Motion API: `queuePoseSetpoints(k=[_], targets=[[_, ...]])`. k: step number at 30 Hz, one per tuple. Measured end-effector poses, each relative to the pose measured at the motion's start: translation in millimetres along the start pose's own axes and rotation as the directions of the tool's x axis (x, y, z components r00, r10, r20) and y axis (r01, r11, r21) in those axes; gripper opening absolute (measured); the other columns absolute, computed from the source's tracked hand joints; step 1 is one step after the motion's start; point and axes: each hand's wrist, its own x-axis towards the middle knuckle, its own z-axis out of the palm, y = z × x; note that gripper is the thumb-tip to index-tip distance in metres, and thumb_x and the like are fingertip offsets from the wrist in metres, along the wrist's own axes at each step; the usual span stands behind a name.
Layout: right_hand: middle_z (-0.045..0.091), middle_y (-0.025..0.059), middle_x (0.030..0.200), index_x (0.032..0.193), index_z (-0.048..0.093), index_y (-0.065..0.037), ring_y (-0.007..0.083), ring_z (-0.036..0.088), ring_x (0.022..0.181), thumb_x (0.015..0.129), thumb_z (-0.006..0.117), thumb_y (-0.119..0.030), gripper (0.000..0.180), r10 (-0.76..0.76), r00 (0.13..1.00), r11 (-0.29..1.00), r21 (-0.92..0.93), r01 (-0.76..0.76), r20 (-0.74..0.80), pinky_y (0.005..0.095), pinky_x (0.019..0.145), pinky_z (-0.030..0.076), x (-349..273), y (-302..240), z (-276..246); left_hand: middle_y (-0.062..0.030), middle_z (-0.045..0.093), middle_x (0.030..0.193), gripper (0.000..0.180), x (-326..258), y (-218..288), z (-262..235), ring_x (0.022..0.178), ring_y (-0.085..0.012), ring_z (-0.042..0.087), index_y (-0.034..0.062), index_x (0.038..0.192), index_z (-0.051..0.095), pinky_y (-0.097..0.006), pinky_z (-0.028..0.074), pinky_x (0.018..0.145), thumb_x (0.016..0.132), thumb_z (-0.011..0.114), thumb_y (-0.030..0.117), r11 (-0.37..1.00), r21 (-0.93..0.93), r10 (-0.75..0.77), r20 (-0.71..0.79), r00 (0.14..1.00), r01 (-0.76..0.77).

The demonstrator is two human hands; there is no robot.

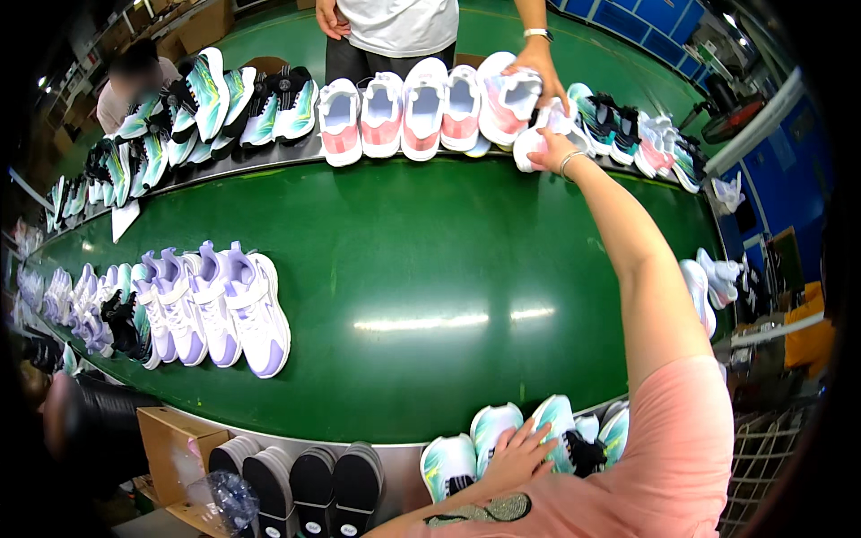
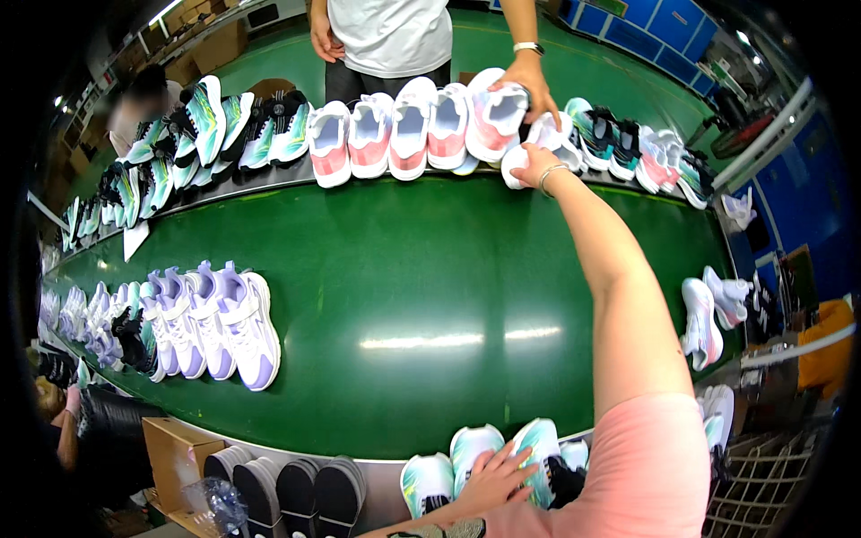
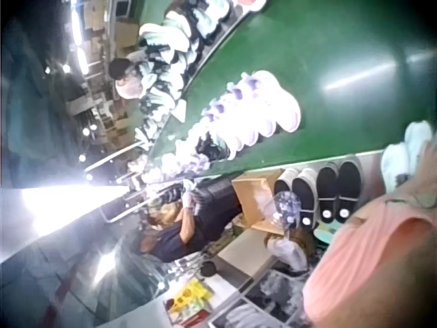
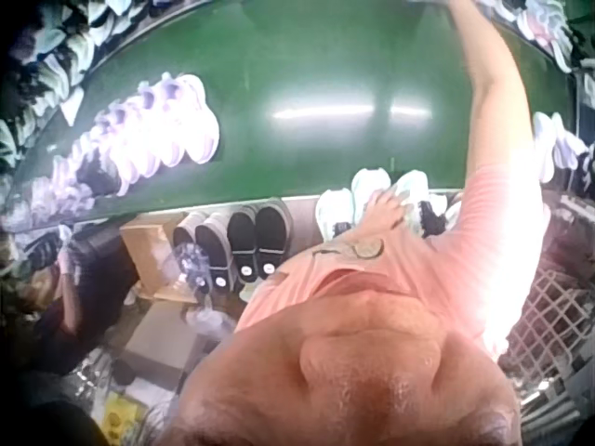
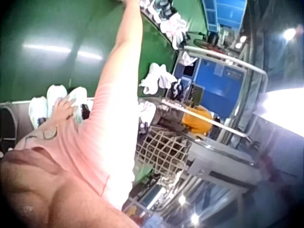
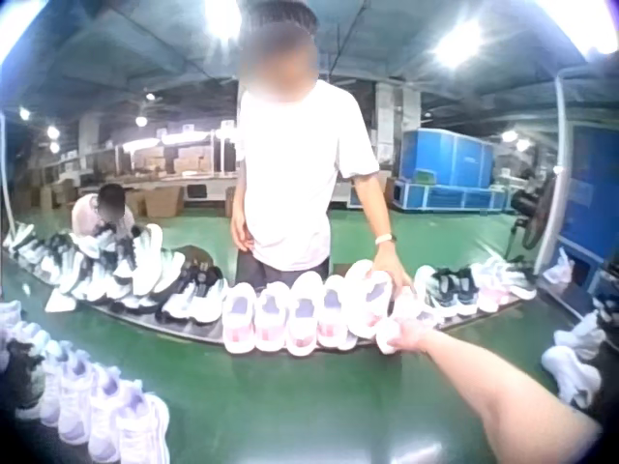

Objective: The person sorts various colors and styles of sneakers on a conveyor belt, inserting insoles into the shoes and arranging them in pairs before placing them back onto the belt or passing them to other workers.

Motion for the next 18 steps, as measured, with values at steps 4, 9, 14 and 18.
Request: queuePoseSetpoints(k=[4,9,14,18], targets=[[0.045,0.0164,0.112,0.112,0.047,-0.006,0.0314,0.047,0.101,0.071,0.061,-0.034,0.052,-0.325,0.942,0.945,0.062,0.320,0.084,0.0352,0.089,0.037,-88.9,5.8,-0.3,-0.0072,0.038,0.126,0.039,4.8,0.4,-11.3,0.118,-0.0306,0.030,0.0161,0.112,0.051,-0.048,0.022,0.092,0.077,0.052,0.033,0.998,-0.067,-0.008,0.148,0.989,0.018],[0.048,0.0164,0.109,0.105,0.051,-0.003,0.0304,0.047,0.101,0.075,0.059,-0.029,0.041,-0.547,0.785,0.836,0.236,0.495,0.291,0.0346,0.088,0.038,-252.5,-5.0,-24.5,-0.0114,0.039,0.124,0.038,4.5,-9.0,-9.7,0.118,-0.0336,0.030,0.0124,0.109,0.052,-0.049,0.020,0.094,0.075,0.054,0.028,0.996,-0.077,-0.032,0.142,0.989,0.043],[0.056,0.0146,0.091,0.095,0.054,0.000,0.0274,0.054,0.084,0.076,0.057,-0.021,0.028,-0.368,0.894,0.910,0.297,0.290,0.255,0.0333,0.074,0.043,-415.5,19.8,-49.8,-0.0139,0.043,0.121,0.035,8.4,-9.1,-11.6,0.115,-0.0313,0.035,0.0104,0.106,0.054,-0.046,0.019,0.095,0.075,0.053,0.029,0.998,-0.052,0.030,0.083,0.996,-0.025],[0.055,0.0127,0.082,0.091,0.055,-0.002,0.0242,0.055,0.073,0.075,0.056,-0.016,0.021,-0.049,0.994,0.950,0.313,0.015,0.101,0.0319,0.067,0.044,-520.2,29.4,-38.5,-0.0149,0.047,0.116,0.033,13.9,-6.8,-18.6,0.109,-0.0305,0.040,0.0079,0.101,0.057,-0.041,0.022,0.095,0.077,0.052,0.030,0.988,-0.152,0.017,0.111,0.994,0.000]])
